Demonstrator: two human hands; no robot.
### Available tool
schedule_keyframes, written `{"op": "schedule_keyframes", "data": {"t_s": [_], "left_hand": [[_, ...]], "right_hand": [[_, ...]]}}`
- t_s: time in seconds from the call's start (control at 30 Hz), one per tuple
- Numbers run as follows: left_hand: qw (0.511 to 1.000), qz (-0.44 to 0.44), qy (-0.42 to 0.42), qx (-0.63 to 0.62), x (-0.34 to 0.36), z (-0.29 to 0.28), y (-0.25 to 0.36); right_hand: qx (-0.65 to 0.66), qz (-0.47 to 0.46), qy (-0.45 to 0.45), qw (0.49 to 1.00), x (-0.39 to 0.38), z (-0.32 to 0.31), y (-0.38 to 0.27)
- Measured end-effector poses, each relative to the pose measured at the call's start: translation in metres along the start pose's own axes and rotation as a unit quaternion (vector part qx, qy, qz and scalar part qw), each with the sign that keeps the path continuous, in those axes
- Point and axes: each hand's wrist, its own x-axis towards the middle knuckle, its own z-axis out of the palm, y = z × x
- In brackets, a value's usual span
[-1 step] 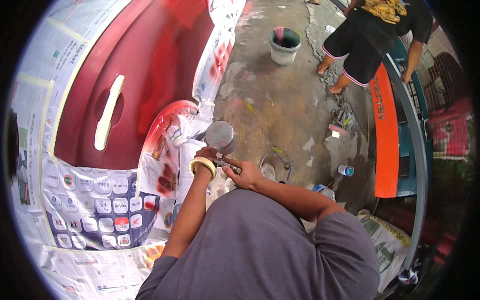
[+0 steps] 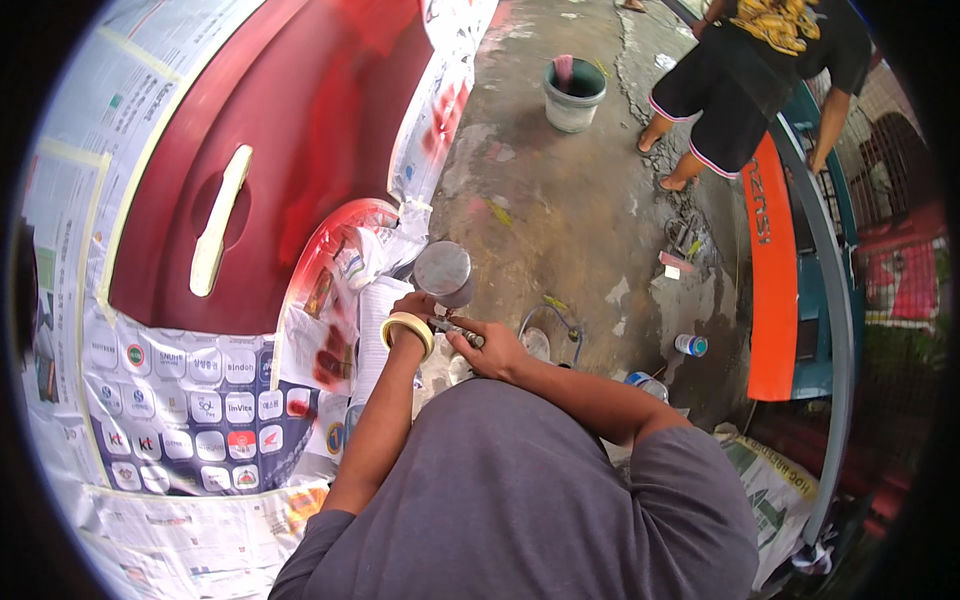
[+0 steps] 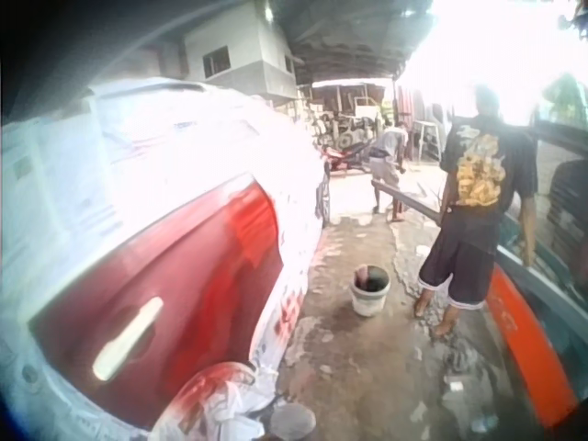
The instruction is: The person pours red paint into a spray gun, walks to a car part covered with newspaper, and applies red paint to the surface. The person briefly touches their face during the task.
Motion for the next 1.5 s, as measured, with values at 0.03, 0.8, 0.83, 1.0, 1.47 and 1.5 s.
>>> {"op": "schedule_keyframes", "data": {"t_s": [0.03, 0.8, 0.83, 1.0, 1.47, 1.5], "left_hand": [[1.0, 0.005, -0.001, 0.029, -0.001, -0.001, 0.005], [0.795, 0.077, 0.4, -0.449, -0.018, 0.011, 0.031], [0.79, 0.115, 0.482, -0.361, -0.006, 0.01, -0.002], [0.817, 0.042, 0.479, -0.318, -0.02, 0.031, -0.164], [0.936, 0.114, 0.25, -0.218, -0.048, 0.078, -0.148], [0.932, 0.157, 0.214, -0.248, -0.039, 0.048, -0.098]], "right_hand": [[0.007, -0.002, -0.003, 1.0, 0.0, -0.001, 0.0], [0.003, -0.1, -0.125, 0.987, 0.007, -0.035, 0.024], [-0.007, -0.085, -0.134, 0.987, 0.013, -0.036, 0.017], [0.057, -0.095, -0.046, 0.993, 0.076, -0.017, 0.007], [0.165, -0.074, -0.021, 0.983, 0.155, -0.001, -0.039], [0.188, -0.081, -0.021, 0.979, 0.159, 0.002, -0.036]]}}
